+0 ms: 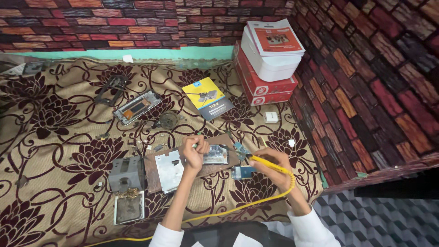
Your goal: The person uses a soldering iron to work on a small circuit board placed on a wooden board. They hold the board steady with one hand while applying the soldering iron with the other. The workspace includes disassembled electronic parts and tools on a patterned cloth.
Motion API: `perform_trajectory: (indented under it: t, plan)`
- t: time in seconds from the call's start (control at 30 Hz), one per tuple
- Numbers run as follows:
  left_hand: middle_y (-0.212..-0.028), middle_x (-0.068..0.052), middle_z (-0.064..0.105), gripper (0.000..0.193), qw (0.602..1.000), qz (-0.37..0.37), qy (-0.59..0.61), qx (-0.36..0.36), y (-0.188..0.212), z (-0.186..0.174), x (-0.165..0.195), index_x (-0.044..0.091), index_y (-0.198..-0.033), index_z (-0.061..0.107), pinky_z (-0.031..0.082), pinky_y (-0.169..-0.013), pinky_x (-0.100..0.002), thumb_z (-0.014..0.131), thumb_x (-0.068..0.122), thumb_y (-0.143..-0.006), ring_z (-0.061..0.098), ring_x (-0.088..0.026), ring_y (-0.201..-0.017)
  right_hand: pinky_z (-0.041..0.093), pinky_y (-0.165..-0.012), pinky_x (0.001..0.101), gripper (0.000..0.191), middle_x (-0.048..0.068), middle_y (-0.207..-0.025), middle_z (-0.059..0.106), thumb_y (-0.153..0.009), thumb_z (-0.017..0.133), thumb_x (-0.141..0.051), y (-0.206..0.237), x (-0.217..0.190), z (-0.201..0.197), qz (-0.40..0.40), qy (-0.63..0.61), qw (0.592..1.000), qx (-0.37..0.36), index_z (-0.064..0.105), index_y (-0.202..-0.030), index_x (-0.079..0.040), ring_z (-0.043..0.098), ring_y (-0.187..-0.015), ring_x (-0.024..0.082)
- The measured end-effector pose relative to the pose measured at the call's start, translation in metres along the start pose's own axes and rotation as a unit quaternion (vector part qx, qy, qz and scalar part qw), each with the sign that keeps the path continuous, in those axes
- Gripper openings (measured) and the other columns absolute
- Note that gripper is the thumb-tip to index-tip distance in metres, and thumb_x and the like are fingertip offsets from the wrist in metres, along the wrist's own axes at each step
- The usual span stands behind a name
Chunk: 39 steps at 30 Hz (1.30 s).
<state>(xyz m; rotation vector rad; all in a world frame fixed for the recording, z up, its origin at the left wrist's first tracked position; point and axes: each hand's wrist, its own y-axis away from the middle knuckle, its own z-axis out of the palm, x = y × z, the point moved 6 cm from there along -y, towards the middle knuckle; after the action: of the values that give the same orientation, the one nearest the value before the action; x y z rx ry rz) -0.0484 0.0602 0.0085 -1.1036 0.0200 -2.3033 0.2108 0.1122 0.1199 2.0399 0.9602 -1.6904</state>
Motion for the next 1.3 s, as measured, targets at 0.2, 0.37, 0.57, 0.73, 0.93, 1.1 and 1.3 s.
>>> perform_trajectory:
  t: [0.2, 0.37, 0.57, 0.73, 0.93, 1.1, 1.3]
  plan:
    - [-0.052, 0.001, 0.02, 0.038, 1.0, -0.027, 0.014, -0.001, 0.001, 0.0, -0.002, 0.011, -0.057, 0.03, 0.02, -0.05, -0.034, 0.043, 0.029, -0.088, 0.02, -0.014, -0.046, 0.053, -0.063, 0.0237, 0.026, 0.005, -0.083, 0.078, -0.083, 0.079, -0.015, 0.02, -0.015, 0.001, -0.05, 0.086, 0.995, -0.017, 0.074, -0.102, 0.001, 0.071, -0.072, 0.008]
    - [-0.051, 0.001, 0.02, 0.039, 0.999, -0.039, 0.039, 0.003, 0.0, -0.002, -0.007, 0.012, -0.057, 0.029, 0.021, -0.05, -0.034, 0.042, 0.031, -0.088, 0.02, -0.014, -0.046, 0.049, -0.057, 0.0244, 0.023, 0.007, -0.075, 0.077, -0.086, 0.074, -0.017, 0.036, -0.028, 0.01, -0.067, 0.127, 0.99, 0.016, 0.073, -0.1, 0.001, 0.067, -0.062, 0.009]
    - [-0.05, 0.001, 0.02, 0.039, 0.999, -0.027, 0.025, 0.004, -0.001, -0.001, -0.004, 0.012, -0.055, 0.029, 0.021, -0.048, -0.034, 0.041, 0.031, -0.088, 0.02, -0.014, -0.045, 0.042, -0.046, 0.0292, 0.02, 0.008, -0.057, 0.066, -0.085, 0.073, -0.018, 0.036, -0.028, 0.022, -0.037, 0.161, 0.986, 0.013, 0.074, -0.092, 0.0, 0.057, -0.046, 0.012]
    - [-0.048, 0.0, 0.021, 0.038, 1.0, 0.0, -0.029, 0.005, -0.002, 0.001, 0.001, 0.012, -0.054, 0.028, 0.02, -0.047, -0.034, 0.039, 0.029, -0.087, 0.019, -0.014, -0.045, 0.041, -0.045, 0.0291, 0.019, 0.007, -0.057, 0.066, -0.086, 0.072, -0.019, 0.034, -0.03, 0.027, -0.045, 0.162, 0.986, 0.006, 0.073, -0.089, 0.0, 0.057, -0.045, 0.012]
    - [-0.05, 0.0, 0.021, 0.037, 1.0, -0.014, 0.007, -0.001, -0.001, 0.0, -0.002, 0.012, -0.056, 0.028, 0.02, -0.048, -0.034, 0.039, 0.027, -0.088, 0.019, -0.014, -0.046, 0.041, -0.044, 0.0294, 0.018, 0.006, -0.057, 0.066, -0.087, 0.071, -0.018, 0.034, -0.032, 0.028, -0.041, 0.152, 0.987, 0.005, 0.072, -0.089, 0.0, 0.057, -0.044, 0.012]
    - [-0.051, 0.0, 0.021, 0.038, 1.0, -0.022, 0.009, 0.007, -0.001, -0.003, -0.003, 0.011, -0.056, 0.029, 0.021, -0.049, -0.035, 0.04, 0.028, -0.089, 0.02, -0.015, -0.045, 0.039, -0.043, 0.0303, 0.018, 0.006, -0.053, 0.063, -0.087, 0.071, -0.018, 0.033, -0.03, 0.028, -0.03, 0.17, 0.985, 0.01, 0.073, -0.087, -0.001, 0.053, -0.042, 0.012]
    - [-0.05, 0.0, 0.02, 0.04, 1.0, -0.022, 0.015, 0.005, -0.001, -0.001, -0.003, 0.011, -0.055, 0.028, 0.022, -0.048, -0.035, 0.041, 0.029, -0.088, 0.02, -0.015, -0.045, 0.041, -0.046, 0.0284, 0.02, 0.005, -0.057, 0.067, -0.09, 0.069, -0.018, 0.034, -0.016, 0.023, -0.005, 0.134, 0.991, 0.002, 0.073, -0.084, 0.001, 0.057, -0.048, 0.01]
